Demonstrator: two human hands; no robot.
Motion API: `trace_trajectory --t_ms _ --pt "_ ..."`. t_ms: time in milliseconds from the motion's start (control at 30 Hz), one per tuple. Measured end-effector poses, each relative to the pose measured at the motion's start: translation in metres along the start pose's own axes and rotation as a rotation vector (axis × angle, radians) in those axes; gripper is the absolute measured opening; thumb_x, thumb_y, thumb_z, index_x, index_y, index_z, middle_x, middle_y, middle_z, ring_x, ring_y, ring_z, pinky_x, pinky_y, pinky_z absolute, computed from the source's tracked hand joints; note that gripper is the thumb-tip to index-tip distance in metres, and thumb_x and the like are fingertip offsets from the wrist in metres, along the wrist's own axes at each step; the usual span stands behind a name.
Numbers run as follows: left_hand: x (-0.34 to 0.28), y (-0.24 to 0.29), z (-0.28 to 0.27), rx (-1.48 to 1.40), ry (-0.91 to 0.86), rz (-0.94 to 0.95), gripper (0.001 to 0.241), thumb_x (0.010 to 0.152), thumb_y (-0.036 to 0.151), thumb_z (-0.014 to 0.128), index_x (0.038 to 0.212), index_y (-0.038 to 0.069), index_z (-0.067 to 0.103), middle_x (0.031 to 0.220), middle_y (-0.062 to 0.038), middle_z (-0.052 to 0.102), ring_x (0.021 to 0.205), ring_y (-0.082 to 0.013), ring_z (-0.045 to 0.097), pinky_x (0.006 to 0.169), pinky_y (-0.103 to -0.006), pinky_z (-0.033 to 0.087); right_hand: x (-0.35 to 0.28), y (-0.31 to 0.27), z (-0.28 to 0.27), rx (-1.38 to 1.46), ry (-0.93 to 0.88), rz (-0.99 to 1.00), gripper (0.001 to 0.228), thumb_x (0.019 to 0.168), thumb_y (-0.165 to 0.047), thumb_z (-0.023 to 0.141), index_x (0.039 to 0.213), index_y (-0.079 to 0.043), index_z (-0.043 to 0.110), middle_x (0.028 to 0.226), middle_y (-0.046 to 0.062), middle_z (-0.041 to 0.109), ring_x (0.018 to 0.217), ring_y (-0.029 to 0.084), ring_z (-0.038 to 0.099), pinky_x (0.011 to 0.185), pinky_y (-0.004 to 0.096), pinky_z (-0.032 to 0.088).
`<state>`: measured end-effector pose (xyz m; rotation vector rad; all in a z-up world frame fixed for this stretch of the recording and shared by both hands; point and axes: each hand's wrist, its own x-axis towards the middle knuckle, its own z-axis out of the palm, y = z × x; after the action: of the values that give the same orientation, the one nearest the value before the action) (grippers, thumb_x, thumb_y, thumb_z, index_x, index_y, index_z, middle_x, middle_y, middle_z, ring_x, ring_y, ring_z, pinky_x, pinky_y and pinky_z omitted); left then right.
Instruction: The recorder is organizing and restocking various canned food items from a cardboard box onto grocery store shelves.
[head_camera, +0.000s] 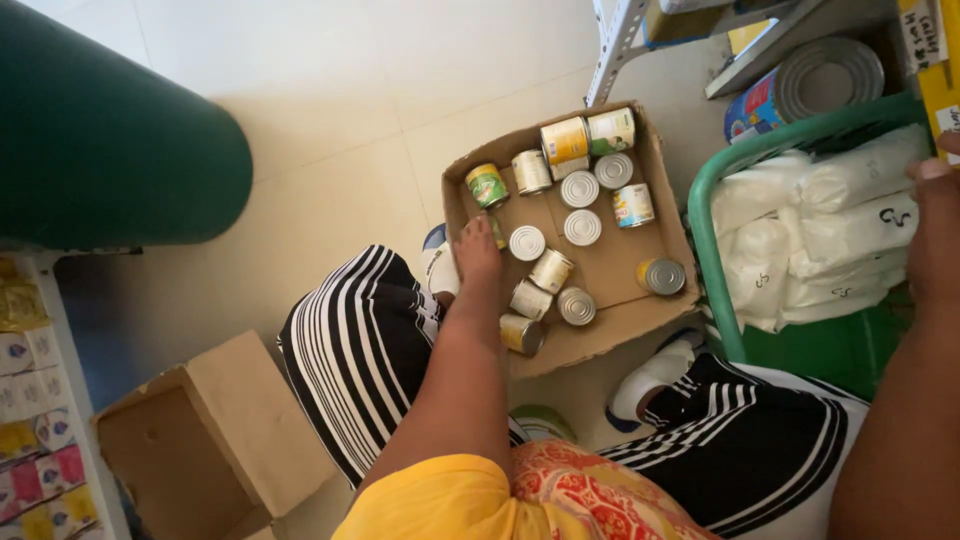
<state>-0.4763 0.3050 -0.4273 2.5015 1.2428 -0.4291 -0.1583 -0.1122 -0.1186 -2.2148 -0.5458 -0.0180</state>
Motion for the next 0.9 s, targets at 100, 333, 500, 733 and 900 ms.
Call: trace_trajectory --t_ms 100,333,500,733,900 --pt "-0.011 0.017 -0.023 0.059 0.038 0.062 0.068 0.1 0.016 0.059 0.163 0.02 0.033 0.163 -0.006 0.037 0.15 -0.0293 0.039 0.108 -0.0548 0.047 0.003 0.012 0.002 0.073 -0.016 0.012 0.026 0.12 -0.016 0.054 0.144 -0.005 0.053 0.126 0.013 0.064 0.109 0.022 0.061 0.095 0.035 0.051" --pt "0.039 -0.006 0.02 0.023 0.119 0.133 0.076 0.086 0.015 0.063 0.154 0.014 0.031 0.16 -0.011 0.029 0.146 -0.0315 0.032 0.102 -0.0571 0.043 -0.009 -0.04 -0.006 0.26 0.088 0.06 0.048 0.103 0.002 0.068 0.148 -0.009 0.054 0.139 0.004 0.064 0.097 0.011 0.06 0.085 0.027 0.052" --pt "0.016 -0.002 0.005 0.112 0.039 0.073 0.061 0.098 0.015 0.06 0.157 0.011 0.044 0.148 -0.008 0.05 0.136 -0.028 0.05 0.105 -0.0506 0.049 -0.016 -0.064 -0.019 0.232 0.015 0.001 0.042 0.107 -0.002 0.071 0.145 -0.005 0.054 0.138 0.007 0.065 0.106 0.012 0.062 0.093 0.027 0.052" --pt "0.057 0.04 -0.107 0.282 -0.381 0.054 0.061 0.073 0.041 0.087 0.125 0.013 0.072 0.137 -0.009 0.063 0.128 -0.0255 0.06 0.103 -0.0421 0.052 -0.001 -0.042 0.006 0.192 0.003 -0.034 0.04 0.106 0.0 0.07 0.144 -0.003 0.058 0.134 0.007 0.067 0.099 0.012 0.062 0.093 0.029 0.051" --pt "0.092 0.101 -0.182 0.039 -0.102 0.483 0.086 0.053 0.041 0.097 0.125 0.007 0.065 0.131 -0.018 0.062 0.124 -0.0352 0.058 0.105 -0.0411 0.05 0.0 -0.047 0.032 0.296 -0.118 0.003 0.041 0.099 -0.008 0.071 0.139 -0.007 0.061 0.126 0.006 0.068 0.102 0.013 0.066 0.088 0.03 0.055"
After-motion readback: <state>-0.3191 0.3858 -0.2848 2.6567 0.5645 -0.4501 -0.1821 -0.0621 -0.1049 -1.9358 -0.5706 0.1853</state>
